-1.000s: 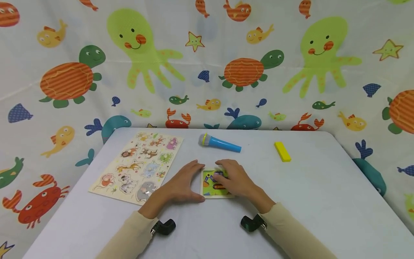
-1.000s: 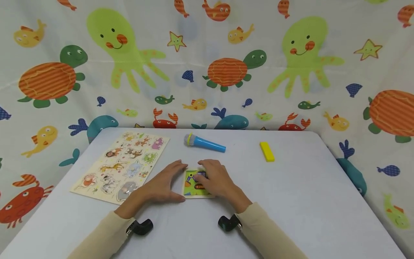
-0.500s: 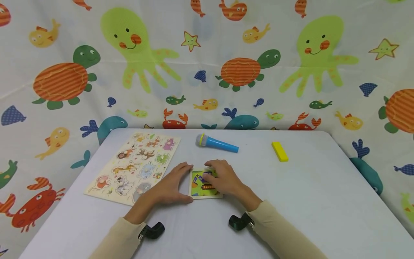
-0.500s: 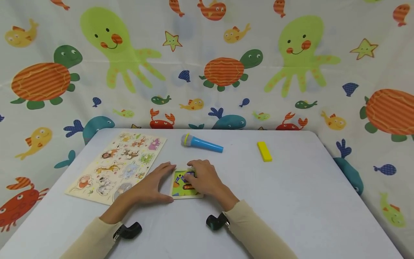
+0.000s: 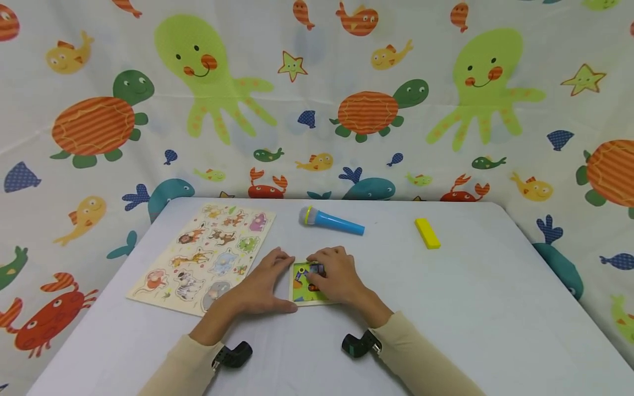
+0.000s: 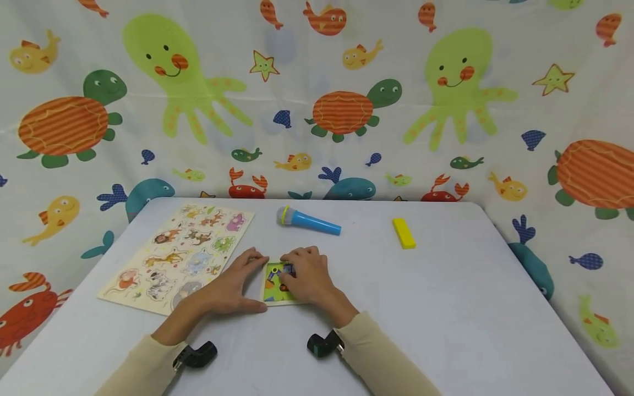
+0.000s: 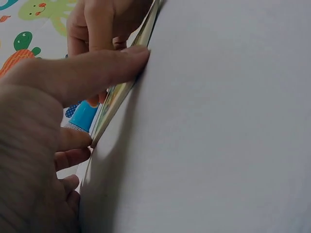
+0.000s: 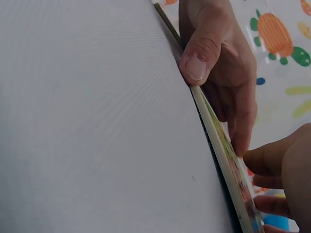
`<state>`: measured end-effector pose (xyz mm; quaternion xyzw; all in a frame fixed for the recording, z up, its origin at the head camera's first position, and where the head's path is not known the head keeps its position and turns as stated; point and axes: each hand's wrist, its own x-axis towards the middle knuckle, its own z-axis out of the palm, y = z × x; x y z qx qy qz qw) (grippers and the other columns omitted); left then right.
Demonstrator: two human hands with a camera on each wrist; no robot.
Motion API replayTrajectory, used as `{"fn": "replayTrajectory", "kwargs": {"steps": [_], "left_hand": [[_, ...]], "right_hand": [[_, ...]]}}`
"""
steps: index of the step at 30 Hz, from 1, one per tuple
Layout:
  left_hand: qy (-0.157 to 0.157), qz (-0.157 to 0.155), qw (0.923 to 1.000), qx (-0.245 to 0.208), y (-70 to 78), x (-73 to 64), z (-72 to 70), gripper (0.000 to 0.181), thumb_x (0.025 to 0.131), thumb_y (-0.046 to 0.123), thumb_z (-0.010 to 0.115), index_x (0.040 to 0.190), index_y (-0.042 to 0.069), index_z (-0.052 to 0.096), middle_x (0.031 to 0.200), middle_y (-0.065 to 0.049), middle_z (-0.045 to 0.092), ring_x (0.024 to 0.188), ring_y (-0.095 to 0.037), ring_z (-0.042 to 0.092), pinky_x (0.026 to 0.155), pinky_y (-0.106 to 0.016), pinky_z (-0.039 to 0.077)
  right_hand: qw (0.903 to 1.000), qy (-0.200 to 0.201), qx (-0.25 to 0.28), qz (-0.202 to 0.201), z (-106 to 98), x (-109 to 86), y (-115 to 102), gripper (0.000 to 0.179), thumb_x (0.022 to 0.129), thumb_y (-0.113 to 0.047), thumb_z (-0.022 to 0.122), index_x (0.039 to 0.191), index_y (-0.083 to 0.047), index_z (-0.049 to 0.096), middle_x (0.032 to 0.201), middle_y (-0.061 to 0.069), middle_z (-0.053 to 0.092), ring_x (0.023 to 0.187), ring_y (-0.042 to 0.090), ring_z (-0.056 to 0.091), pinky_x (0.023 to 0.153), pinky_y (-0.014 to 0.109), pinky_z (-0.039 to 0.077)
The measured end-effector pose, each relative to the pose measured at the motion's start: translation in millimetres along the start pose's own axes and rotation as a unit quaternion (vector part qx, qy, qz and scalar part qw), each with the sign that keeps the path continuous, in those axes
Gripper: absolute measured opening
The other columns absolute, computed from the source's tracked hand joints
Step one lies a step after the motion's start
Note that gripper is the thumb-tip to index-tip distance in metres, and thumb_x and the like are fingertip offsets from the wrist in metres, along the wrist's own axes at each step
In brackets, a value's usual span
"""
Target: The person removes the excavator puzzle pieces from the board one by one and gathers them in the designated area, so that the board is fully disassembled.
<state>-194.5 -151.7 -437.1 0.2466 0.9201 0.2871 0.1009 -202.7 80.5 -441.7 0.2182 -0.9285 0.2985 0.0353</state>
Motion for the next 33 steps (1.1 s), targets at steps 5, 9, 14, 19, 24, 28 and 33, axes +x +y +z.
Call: {"fn": "replayTrajectory", "kwargs": {"steps": [5,9,14,19,24,28,33], "left_hand": [[0.003,0.011,0.9999,0.006,-3.5,1.0,0.6,0.105,0.072,0.051,0.086,0.157,0.012,0.038,0.156,-0.002,0.032,0.154,-0.028,0.017,0.122,-0.053,0.025],[0.001,0.017,0.9995,0.027,-6.0,1.7,-0.2,0.106,0.073,0.055,0.084,0.158,0.011,0.037,0.161,-0.005,0.030,0.156,-0.033,0.011,0.123,-0.056,0.019],[-0.007,0.021,0.9976,0.066,-6.3,0.8,-2.2,0.108,0.074,0.060,0.080,0.158,0.009,0.035,0.166,-0.009,0.029,0.155,-0.041,0.006,0.124,-0.061,0.007],[-0.008,0.024,0.9971,0.072,-5.1,0.7,-0.2,0.107,0.075,0.059,0.080,0.159,0.009,0.034,0.166,-0.008,0.028,0.155,-0.042,0.008,0.124,-0.061,0.007],[-0.003,0.018,0.9977,0.065,-5.5,-0.9,1.7,0.107,0.075,0.056,0.081,0.158,0.009,0.035,0.166,-0.007,0.029,0.156,-0.040,0.008,0.124,-0.060,0.007],[-0.002,0.016,0.9978,0.064,-5.2,0.4,1.3,0.106,0.075,0.056,0.081,0.159,0.011,0.034,0.167,-0.006,0.028,0.156,-0.039,0.007,0.125,-0.059,0.006],[0.001,0.014,0.9977,0.066,-5.4,1.0,2.5,0.107,0.074,0.057,0.081,0.159,0.011,0.035,0.167,-0.005,0.029,0.156,-0.038,0.007,0.125,-0.058,0.005]], "right_hand": [[0.9999,0.008,-0.004,-0.008,3.6,1.1,3.2,0.033,0.095,-0.030,0.068,0.125,-0.016,0.071,0.126,0.003,0.063,0.122,0.028,0.044,0.095,0.049,0.038],[0.9997,0.014,-0.005,-0.018,6.6,2.5,5.7,0.035,0.094,-0.033,0.069,0.125,-0.018,0.071,0.127,0.004,0.063,0.123,0.029,0.043,0.095,0.050,0.037],[0.9995,0.007,-0.023,-0.019,11.6,3.5,3.3,0.039,0.092,-0.040,0.068,0.126,-0.022,0.071,0.130,0.002,0.061,0.128,0.031,0.039,0.095,0.051,0.034],[0.9989,0.006,-0.045,-0.008,16.1,3.1,-0.5,0.042,0.092,-0.045,0.068,0.128,-0.024,0.069,0.133,0.001,0.059,0.131,0.031,0.037,0.095,0.052,0.032],[0.9985,0.007,-0.050,-0.021,18.8,2.5,-4.1,0.042,0.093,-0.043,0.066,0.129,-0.022,0.069,0.132,0.000,0.059,0.132,0.030,0.036,0.094,0.053,0.030],[0.9984,0.012,-0.049,-0.024,17.9,1.7,-5.1,0.040,0.094,-0.042,0.065,0.128,-0.021,0.070,0.131,-0.001,0.059,0.133,0.030,0.036,0.095,0.054,0.029],[0.9986,0.021,-0.042,-0.023,17.4,0.9,-4.8,0.038,0.094,-0.040,0.067,0.126,-0.020,0.071,0.132,-0.002,0.061,0.133,0.029,0.037,0.096,0.055,0.029]]}}
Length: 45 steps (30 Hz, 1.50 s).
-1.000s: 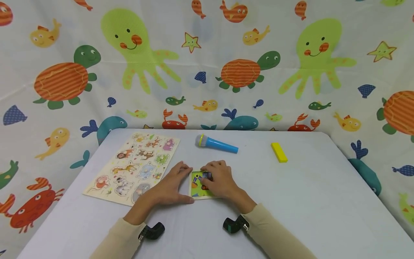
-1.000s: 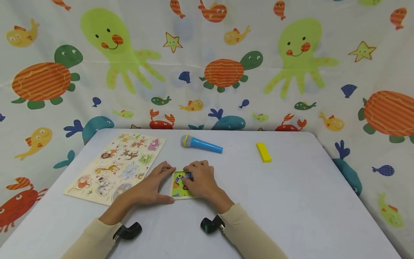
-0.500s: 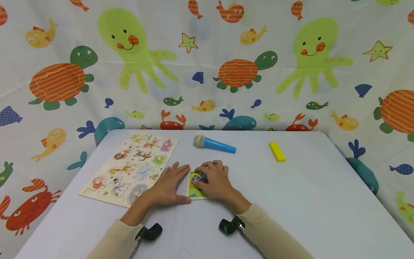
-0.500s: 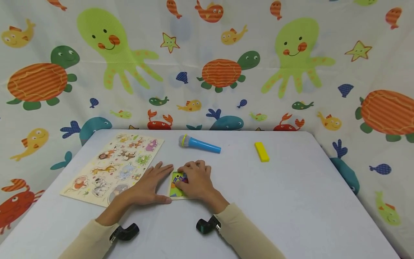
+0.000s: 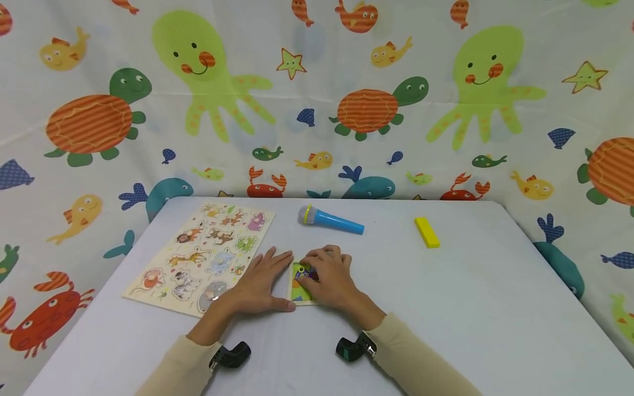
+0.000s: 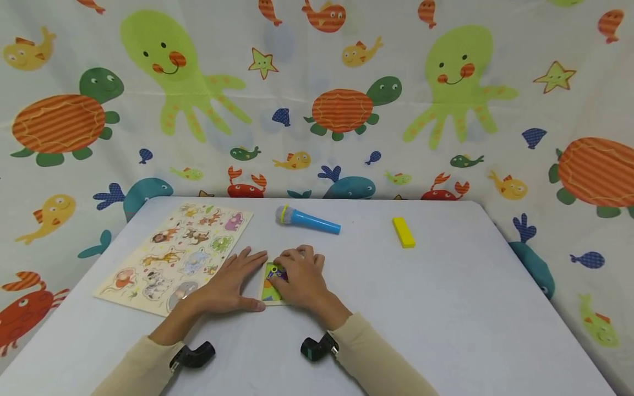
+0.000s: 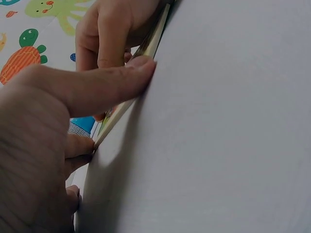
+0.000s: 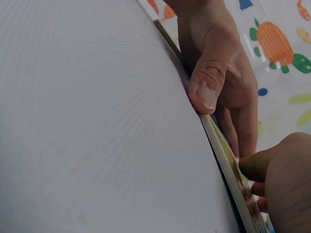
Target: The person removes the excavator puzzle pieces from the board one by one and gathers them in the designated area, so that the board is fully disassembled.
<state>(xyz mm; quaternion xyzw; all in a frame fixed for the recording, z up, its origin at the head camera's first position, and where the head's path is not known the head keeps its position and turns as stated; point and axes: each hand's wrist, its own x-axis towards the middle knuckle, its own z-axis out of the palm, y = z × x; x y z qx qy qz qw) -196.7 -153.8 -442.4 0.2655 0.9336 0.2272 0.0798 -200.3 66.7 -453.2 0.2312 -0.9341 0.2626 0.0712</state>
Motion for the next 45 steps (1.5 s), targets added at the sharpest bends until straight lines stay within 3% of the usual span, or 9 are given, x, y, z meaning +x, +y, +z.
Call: {"fn": "replayTrajectory", "kwargs": {"steps": [11,20,29,41,45], "left_hand": [[0.001,-0.007,1.0000,0.005,0.9,-0.3,1.2,0.107,0.074,0.057,0.081,0.159,0.012,0.035,0.167,-0.004,0.029,0.156,-0.037,0.008,0.125,-0.058,0.005],[-0.002,-0.008,1.0000,0.004,3.2,1.9,0.4,0.107,0.073,0.058,0.080,0.159,0.012,0.034,0.167,-0.004,0.029,0.156,-0.037,0.007,0.125,-0.057,0.004],[0.000,-0.010,0.9999,0.002,4.9,0.8,-0.2,0.107,0.073,0.057,0.079,0.159,0.013,0.034,0.167,-0.003,0.029,0.157,-0.036,0.007,0.125,-0.057,0.004],[0.001,-0.013,0.9999,0.004,5.1,0.4,-0.9,0.107,0.073,0.057,0.080,0.159,0.013,0.035,0.167,-0.003,0.029,0.157,-0.036,0.007,0.125,-0.057,0.004],[0.002,-0.011,0.9999,0.002,5.3,0.3,-0.7,0.107,0.073,0.057,0.079,0.159,0.013,0.035,0.167,-0.003,0.029,0.157,-0.036,0.007,0.125,-0.057,0.004]], "right_hand": [[1.0000,0.000,0.004,-0.004,1.2,-1.1,0.3,0.036,0.095,-0.038,0.065,0.125,-0.019,0.072,0.133,-0.003,0.062,0.132,0.029,0.038,0.095,0.054,0.029],[0.9998,-0.009,-0.008,0.012,1.2,0.3,0.8,0.038,0.093,-0.043,0.067,0.123,-0.020,0.064,0.134,-0.004,0.057,0.129,0.030,0.039,0.096,0.053,0.029],[0.9995,-0.017,-0.025,0.003,0.7,0.0,0.8,0.042,0.095,-0.041,0.066,0.129,-0.017,0.061,0.114,-0.002,0.056,0.111,0.024,0.038,0.088,0.048,0.027],[0.9989,-0.034,0.016,0.029,-1.5,3.1,-1.1,0.046,0.092,-0.039,0.072,0.130,-0.015,0.059,0.101,-0.006,0.054,0.101,0.017,0.038,0.087,0.048,0.023],[0.9985,-0.033,0.026,0.035,-0.4,3.6,-0.5,0.048,0.091,-0.039,0.073,0.130,-0.016,0.058,0.109,-0.005,0.058,0.104,0.017,0.038,0.088,0.048,0.022]]}}
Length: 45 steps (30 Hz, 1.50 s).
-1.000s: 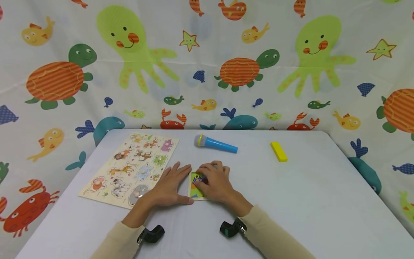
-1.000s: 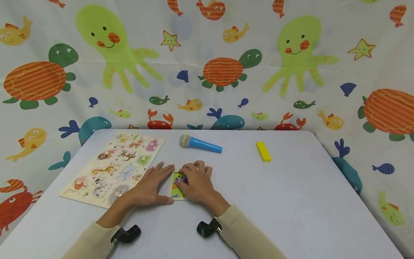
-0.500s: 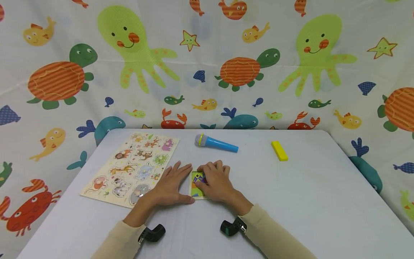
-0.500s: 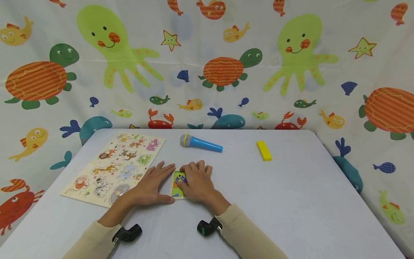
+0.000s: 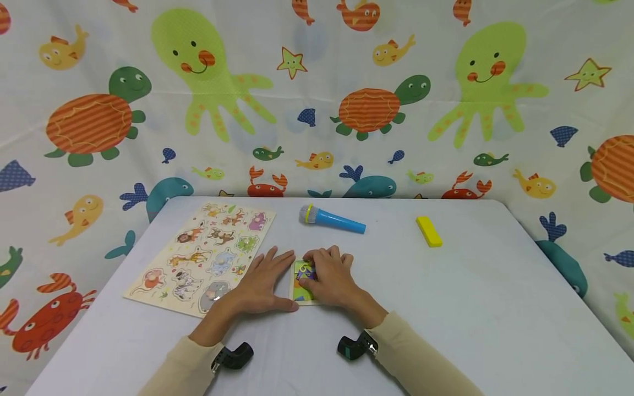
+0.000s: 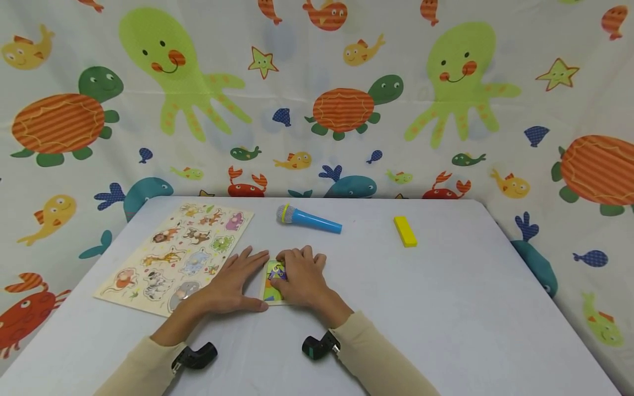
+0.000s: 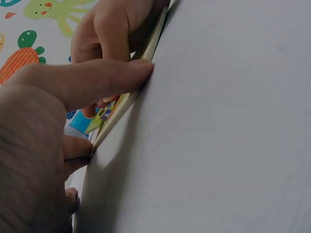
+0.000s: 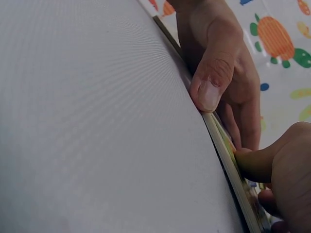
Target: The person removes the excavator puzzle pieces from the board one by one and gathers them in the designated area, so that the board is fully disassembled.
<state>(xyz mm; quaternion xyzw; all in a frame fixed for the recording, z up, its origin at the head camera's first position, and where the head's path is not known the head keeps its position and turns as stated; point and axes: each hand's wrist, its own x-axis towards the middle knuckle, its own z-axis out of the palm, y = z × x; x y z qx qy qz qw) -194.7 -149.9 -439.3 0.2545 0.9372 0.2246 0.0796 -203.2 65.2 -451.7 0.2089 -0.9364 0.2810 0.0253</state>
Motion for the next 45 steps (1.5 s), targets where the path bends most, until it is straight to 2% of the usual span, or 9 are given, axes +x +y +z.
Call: {"fn": "replayTrajectory", "kwargs": {"steps": [5,16,27,38,45], "left_hand": [[-0.001,-0.004,1.0000,-0.002,1.1,-0.3,-1.2,0.106,0.073,0.056,0.079,0.159,0.014,0.034,0.167,-0.002,0.029,0.157,-0.034,0.006,0.125,-0.056,0.003],[-0.003,-0.007,1.0000,0.006,0.1,0.3,-2.4,0.107,0.073,0.057,0.078,0.160,0.015,0.032,0.167,-0.002,0.028,0.157,-0.033,0.005,0.125,-0.055,0.002],[-0.001,-0.012,0.9999,0.004,-1.5,-4.3,-2.0,0.108,0.072,0.058,0.080,0.159,0.014,0.034,0.167,-0.002,0.029,0.157,-0.034,0.007,0.125,-0.055,0.003],[-0.004,-0.009,0.9999,0.010,-2.3,-2.1,0.5,0.108,0.073,0.061,0.078,0.160,0.017,0.032,0.168,0.001,0.027,0.157,-0.032,0.005,0.126,-0.054,0.002],[-0.008,-0.012,0.9998,0.012,-2.6,-0.5,1.6,0.107,0.074,0.061,0.077,0.161,0.018,0.032,0.168,0.003,0.026,0.158,-0.030,0.004,0.126,-0.052,0.001]], "right_hand": [[0.9993,0.017,0.034,-0.001,0.1,0.2,-0.3,0.048,0.089,-0.035,0.077,0.130,-0.017,0.059,0.119,-0.004,0.062,0.106,0.016,0.041,0.090,0.048,0.021],[0.9889,0.072,0.130,-0.007,-1.2,-0.5,-0.5,0.023,0.093,-0.016,0.072,0.115,-0.019,0.072,0.101,-0.008,0.069,0.096,0.015,0.049,0.090,0.049,0.019],[0.9842,0.096,0.146,-0.028,3.0,-1.3,-0.8,0.016,0.091,-0.017,0.076,0.107,-0.017,0.073,0.091,-0.009,0.073,0.090,0.011,0.057,0.090,0.048,0.021],[0.9808,0.110,0.161,-0.013,2.6,-4.1,3.5,0.015,0.092,-0.015,0.074,0.108,-0.015,0.073,0.089,-0.008,0.069,0.086,0.009,0.061,0.092,0.047,0.023],[0.9716,0.121,0.203,-0.013,-2.8,-8.8,4.1,0.016,0.094,-0.013,0.071,0.110,-0.014,0.072,0.089,-0.009,0.068,0.088,0.010,0.063,0.094,0.048,0.024]]}}
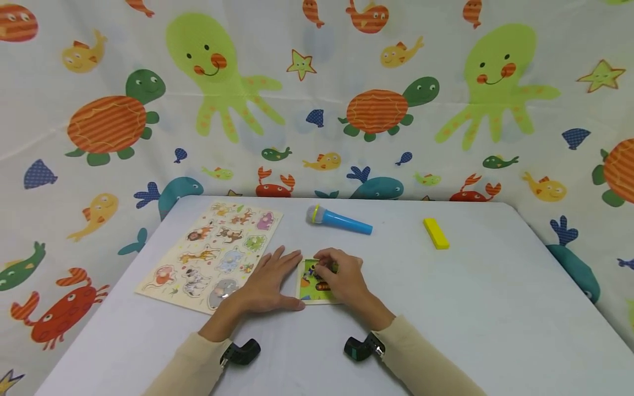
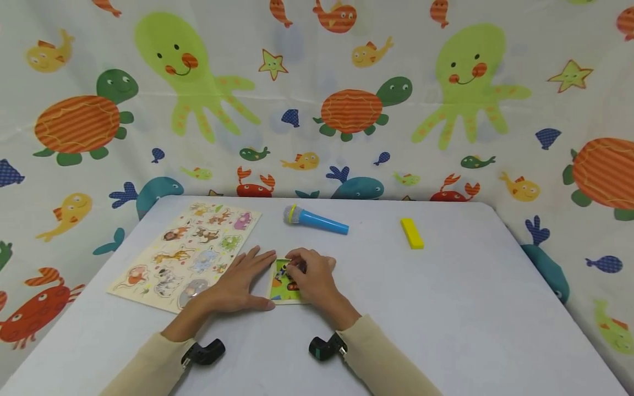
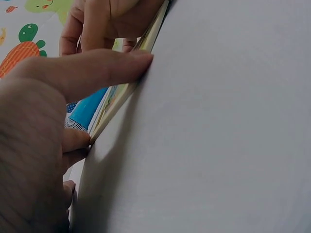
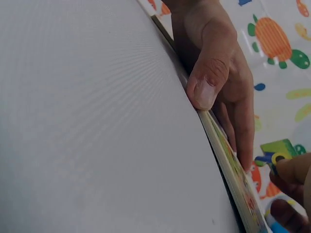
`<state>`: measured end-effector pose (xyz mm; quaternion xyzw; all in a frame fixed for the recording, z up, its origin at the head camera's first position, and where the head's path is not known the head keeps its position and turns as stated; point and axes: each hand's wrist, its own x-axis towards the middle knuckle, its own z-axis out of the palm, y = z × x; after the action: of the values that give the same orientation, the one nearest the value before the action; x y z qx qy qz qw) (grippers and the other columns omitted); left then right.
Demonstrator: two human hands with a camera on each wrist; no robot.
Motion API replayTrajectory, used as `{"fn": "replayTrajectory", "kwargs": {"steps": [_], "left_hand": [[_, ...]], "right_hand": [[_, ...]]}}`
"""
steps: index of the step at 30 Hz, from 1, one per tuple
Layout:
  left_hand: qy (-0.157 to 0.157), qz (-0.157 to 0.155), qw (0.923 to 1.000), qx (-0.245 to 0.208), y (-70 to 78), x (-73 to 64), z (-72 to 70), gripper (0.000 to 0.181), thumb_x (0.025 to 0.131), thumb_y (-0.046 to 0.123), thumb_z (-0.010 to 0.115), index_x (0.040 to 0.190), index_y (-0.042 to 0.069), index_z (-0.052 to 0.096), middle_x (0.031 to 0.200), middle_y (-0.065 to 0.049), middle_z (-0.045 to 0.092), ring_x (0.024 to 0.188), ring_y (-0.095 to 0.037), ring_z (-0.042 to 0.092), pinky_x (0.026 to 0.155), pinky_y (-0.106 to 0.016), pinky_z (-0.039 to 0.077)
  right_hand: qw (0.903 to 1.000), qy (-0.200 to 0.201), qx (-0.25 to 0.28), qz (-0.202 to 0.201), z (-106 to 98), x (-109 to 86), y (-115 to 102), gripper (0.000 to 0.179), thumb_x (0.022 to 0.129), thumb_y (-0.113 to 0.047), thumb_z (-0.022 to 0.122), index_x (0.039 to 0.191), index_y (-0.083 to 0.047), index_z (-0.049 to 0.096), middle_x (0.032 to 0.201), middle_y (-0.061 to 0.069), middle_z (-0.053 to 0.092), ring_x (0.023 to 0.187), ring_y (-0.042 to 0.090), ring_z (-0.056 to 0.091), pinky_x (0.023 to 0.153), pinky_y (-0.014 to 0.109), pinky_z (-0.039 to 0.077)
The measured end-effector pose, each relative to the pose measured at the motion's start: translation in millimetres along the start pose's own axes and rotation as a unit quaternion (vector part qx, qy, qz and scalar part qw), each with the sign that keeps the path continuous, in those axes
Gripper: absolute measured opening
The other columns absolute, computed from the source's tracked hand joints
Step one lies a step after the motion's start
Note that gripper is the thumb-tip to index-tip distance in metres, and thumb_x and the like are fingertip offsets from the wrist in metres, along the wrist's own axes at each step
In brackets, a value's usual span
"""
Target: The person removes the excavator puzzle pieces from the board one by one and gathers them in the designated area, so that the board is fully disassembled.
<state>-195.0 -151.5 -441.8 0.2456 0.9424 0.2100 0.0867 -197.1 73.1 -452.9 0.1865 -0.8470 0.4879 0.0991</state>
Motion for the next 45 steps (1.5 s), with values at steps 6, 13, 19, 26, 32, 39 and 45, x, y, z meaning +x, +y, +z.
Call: {"fn": "replayTrajectory", "kwargs": {"steps": [6,13,19,26,32,39,45], "left_hand": [[-0.001,-0.004,1.0000,0.004,2.2,0.7,1.0,0.105,0.075,0.061,0.076,0.161,0.020,0.032,0.168,0.004,0.025,0.158,-0.029,0.004,0.126,-0.051,0.001],[-0.005,-0.016,0.9998,0.005,3.2,-1.2,0.8,0.106,0.074,0.061,0.076,0.161,0.021,0.031,0.168,0.005,0.024,0.158,-0.027,0.002,0.126,-0.050,-0.001],[-0.003,-0.011,0.9999,0.011,4.3,-1.0,0.1,0.106,0.075,0.060,0.076,0.161,0.020,0.031,0.168,0.003,0.024,0.158,-0.028,0.003,0.126,-0.051,0.000],[0.001,0.001,0.9999,0.014,2.6,-1.2,-1.0,0.107,0.074,0.060,0.076,0.161,0.018,0.030,0.168,0.002,0.024,0.158,-0.030,0.004,0.126,-0.052,0.002],[0.001,0.002,0.9999,0.012,1.5,-1.3,0.0,0.108,0.074,0.061,0.076,0.162,0.018,0.030,0.168,0.002,0.024,0.158,-0.030,0.004,0.126,-0.052,0.001],[0.001,0.000,1.0000,0.009,1.2,-0.8,0.3,0.107,0.075,0.060,0.075,0.162,0.018,0.029,0.169,0.003,0.024,0.158,-0.030,0.003,0.126,-0.051,0.001],[-0.001,-0.002,0.9999,0.010,2.3,-1.2,-0.4,0.107,0.075,0.060,0.075,0.162,0.017,0.029,0.169,0.001,0.024,0.158,-0.030,0.003,0.126,-0.052,0.001]], "right_hand": [[0.9993,0.004,0.030,0.021,-14.0,-2.2,-1.6,0.015,0.096,-0.013,0.069,0.111,-0.013,0.072,0.089,-0.008,0.067,0.089,0.012,0.061,0.086,0.031,0.052],[0.9979,0.026,0.042,0.041,-32.8,1.1,0.1,0.014,0.096,-0.013,0.068,0.109,-0.010,0.074,0.089,-0.003,0.068,0.091,0.017,0.059,0.082,0.035,0.044],[0.9967,0.051,0.041,0.047,-53.8,4.7,6.5,0.012,0.095,-0.010,0.069,0.105,-0.008,0.075,0.086,0.002,0.068,0.085,0.019,0.058,0.073,0.030,0.047],[0.9933,0.085,0.036,0.070,-73.4,10.1,17.7,0.012,0.095,-0.011,0.068,0.105,-0.007,0.075,0.087,0.006,0.068,0.086,0.021,0.058,0.073,0.027,0.048],[0.9902,0.080,0.029,0.111,-80.0,11.1,28.4,0.016,0.097,-0.014,0.067,0.109,-0.007,0.075,0.090,0.008,0.067,0.086,0.022,0.056,0.071,0.024,0.046],[0.9862,0.062,0.027,0.151,-85.4,13.6,33.3,0.017,0.097,-0.014,0.069,0.111,-0.008,0.075,0.089,0.009,0.067,0.078,0.025,0.056,0.057,0.021,0.045],[0.9811,0.067,0.006,0.181,-88.1,14.5,37.7,0.019,0.097,-0.015,0.069,0.114,-0.009,0.075,0.093,0.010,0.067,0.079,0.024,0.055,0.057,0.020,0.046]]}}
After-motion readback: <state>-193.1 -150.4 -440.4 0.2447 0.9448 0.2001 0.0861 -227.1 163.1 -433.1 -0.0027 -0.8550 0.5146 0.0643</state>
